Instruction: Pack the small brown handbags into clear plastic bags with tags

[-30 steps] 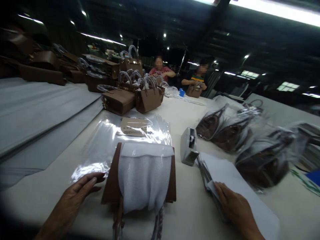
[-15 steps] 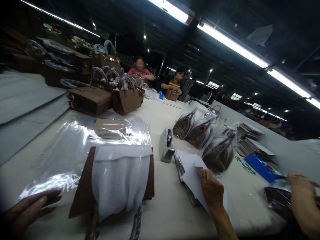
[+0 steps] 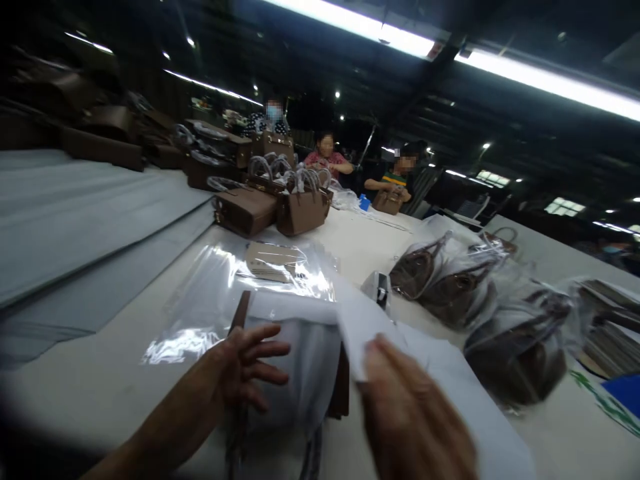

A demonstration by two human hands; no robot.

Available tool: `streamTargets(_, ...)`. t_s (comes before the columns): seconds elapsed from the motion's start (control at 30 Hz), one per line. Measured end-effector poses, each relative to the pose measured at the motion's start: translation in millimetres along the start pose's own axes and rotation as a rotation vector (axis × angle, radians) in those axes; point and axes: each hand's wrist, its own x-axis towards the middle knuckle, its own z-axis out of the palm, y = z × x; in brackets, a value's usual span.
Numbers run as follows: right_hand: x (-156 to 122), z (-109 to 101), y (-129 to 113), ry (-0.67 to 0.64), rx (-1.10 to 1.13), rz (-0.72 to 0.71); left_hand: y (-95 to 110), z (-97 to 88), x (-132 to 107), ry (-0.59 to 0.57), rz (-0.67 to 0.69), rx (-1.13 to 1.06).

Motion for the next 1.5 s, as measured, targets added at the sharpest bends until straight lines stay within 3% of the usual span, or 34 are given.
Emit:
streamTargets(0.07, 2.1, 33.7, -38.8, 0.044, 0.190, -0.433, 3.1, 5.4, 10.1, 0.018, 0.039, 0.072)
streamTargets(0.13, 0.0, 62.0, -62.3, 0.060, 0.292, -0.575, 2.8, -1.9, 18.4, 0.132, 0.126, 0.319)
streamTargets(0.2, -3.9, 79.3, -65.3, 0.055, 0.360, -0.537, 1.5, -13.0, 24.2, 0.248, 0.195, 0.585)
streamTargets(0.27, -9.0, 85.2, -48.8, 0.050, 0.360, -0.434, 1.6, -22.0, 27.6, 0.302, 0.219, 0.755)
streamTargets(0.37, -20.3, 84.1, -3.5, 0.012, 0.152, -0.036, 4.3, -29.6, 28.7, 0.344, 0.245, 0.883)
streamTargets(0.47, -33.3, 84.3, 36.7, -0.223, 0.057, 0.416, 4.5, -33.1, 25.8, 0.376, 0.273, 0.923)
streamTargets(0.53, -36.6, 84.8, 49.3, -0.313, 0.077, 0.526, 2.2, -32.7, 22.4, 0.361, 0.313, 0.916)
streamTargets(0.6, -30.4, 82.8, 50.2, -0.212, 0.027, 0.475, -0.5, -29.2, 18.5, 0.310, 0.381, 0.916)
streamTargets(0.7, -3.7, 76.1, 41.1, -0.016, -0.006, 0.219, -2.5, -20.2, 13.8, 0.206, 0.534, 0.924)
streamTargets(0.87, 44.6, 72.6, 32.1, -0.052, 0.142, -0.073, -3.1, -12.4, 11.7, 0.118, 0.712, 0.932)
streamTargets(0.97, 53.5, 74.3, 29.2, -0.050, 0.194, -0.128, -4.0, -13.1, 10.7, 0.170, 0.634, 0.865)
streamTargets(1.17, 53.3, 71.8, 14.0, 0.082, 0.182, -0.233, -1.0, -10.5, 10.8, 0.289, 0.386, 0.673)
streamTargets(1.27, 56.7, 61.8, 18.7, 0.032, 0.201, -0.216, -0.1, -13.6, 16.4, 0.276, 0.286, 0.545)
streamTargets(1.33, 59.3, 49.8, 31.8, -0.023, 0.196, -0.089, -1.6, -18.2, 22.0, 0.245, 0.201, 0.467)
streamTargets(1.5, 52.4, 31.8, 84.4, 0.017, 0.260, 0.577, -11.9, -26.8, 37.1, 0.272, 0.057, 0.521)
